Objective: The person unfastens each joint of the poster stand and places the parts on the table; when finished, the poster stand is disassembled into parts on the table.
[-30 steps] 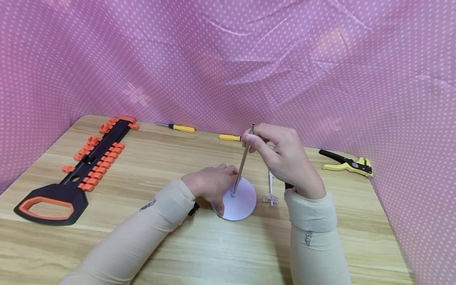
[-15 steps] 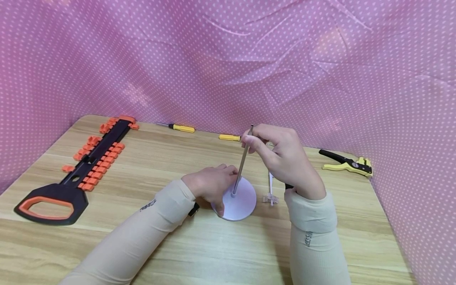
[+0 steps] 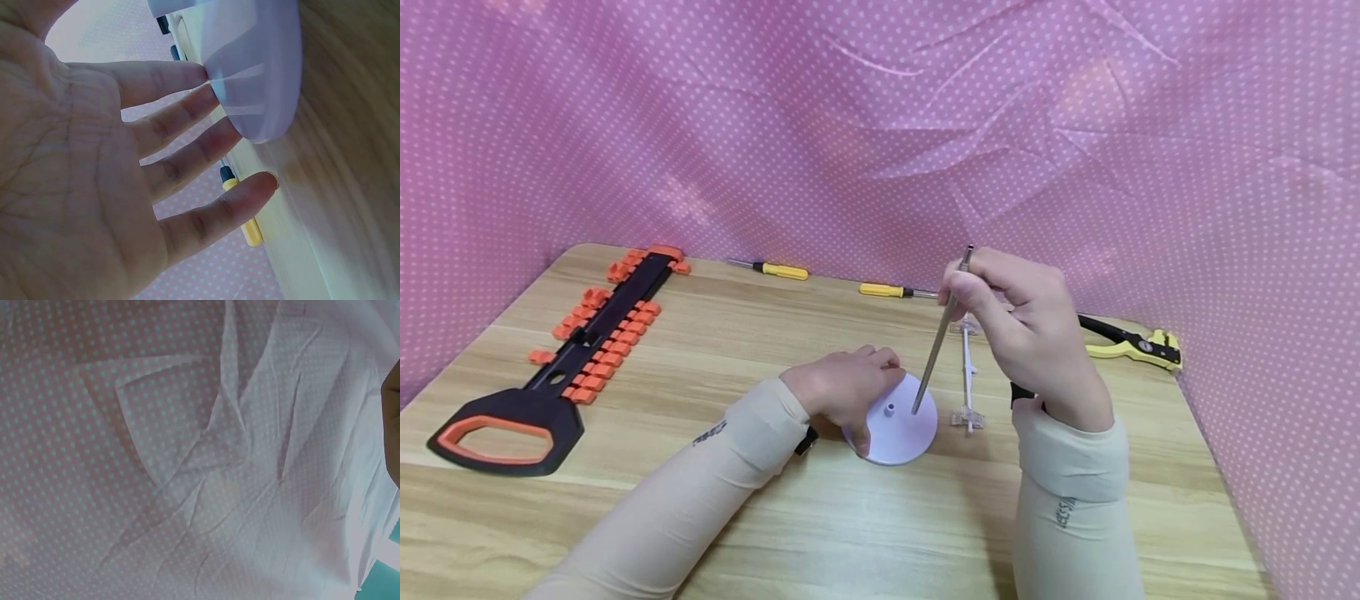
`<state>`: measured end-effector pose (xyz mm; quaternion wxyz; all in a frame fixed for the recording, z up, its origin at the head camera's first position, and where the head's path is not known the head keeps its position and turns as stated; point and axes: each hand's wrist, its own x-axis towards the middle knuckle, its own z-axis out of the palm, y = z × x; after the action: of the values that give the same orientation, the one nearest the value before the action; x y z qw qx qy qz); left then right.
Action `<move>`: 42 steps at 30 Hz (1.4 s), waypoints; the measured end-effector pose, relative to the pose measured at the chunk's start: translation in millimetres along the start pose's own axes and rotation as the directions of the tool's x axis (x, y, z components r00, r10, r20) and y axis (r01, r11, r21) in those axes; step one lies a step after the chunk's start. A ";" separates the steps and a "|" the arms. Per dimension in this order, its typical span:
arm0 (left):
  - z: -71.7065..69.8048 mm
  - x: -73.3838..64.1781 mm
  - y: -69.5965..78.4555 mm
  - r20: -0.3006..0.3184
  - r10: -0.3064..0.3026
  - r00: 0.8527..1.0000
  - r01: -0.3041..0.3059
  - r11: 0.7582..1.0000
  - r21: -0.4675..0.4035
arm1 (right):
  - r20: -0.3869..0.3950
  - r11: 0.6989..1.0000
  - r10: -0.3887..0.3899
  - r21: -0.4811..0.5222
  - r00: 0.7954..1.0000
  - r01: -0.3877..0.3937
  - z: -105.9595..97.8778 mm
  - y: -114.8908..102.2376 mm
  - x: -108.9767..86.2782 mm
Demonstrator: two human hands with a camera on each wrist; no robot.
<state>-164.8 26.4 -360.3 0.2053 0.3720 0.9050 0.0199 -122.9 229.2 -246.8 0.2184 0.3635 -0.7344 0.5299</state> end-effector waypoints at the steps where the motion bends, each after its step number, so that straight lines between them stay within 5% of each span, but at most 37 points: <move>1: 0.0 -0.2 -0.2 0.000 -0.002 1.000 0.002 1.000 -0.003 | 0.002 1.000 0.001 -0.004 1.000 -0.001 -0.5 0.2 0.2; 31: -0.7 -0.1 -0.7 0.005 -0.006 1.000 0.006 1.000 -0.013 | -0.122 0.993 0.093 -0.060 0.988 -0.101 -5.6 10.9 2.3; 42: -1.0 -0.4 -1.6 0.006 0.000 1.000 0.000 1.000 -0.030 | -0.293 0.914 0.204 -0.286 0.934 -0.289 -16.6 12.8 4.0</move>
<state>-166.0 25.1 -359.6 0.2136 0.3690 0.9040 0.0322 -136.3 245.8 -246.2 0.2992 0.1548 -0.8170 0.4680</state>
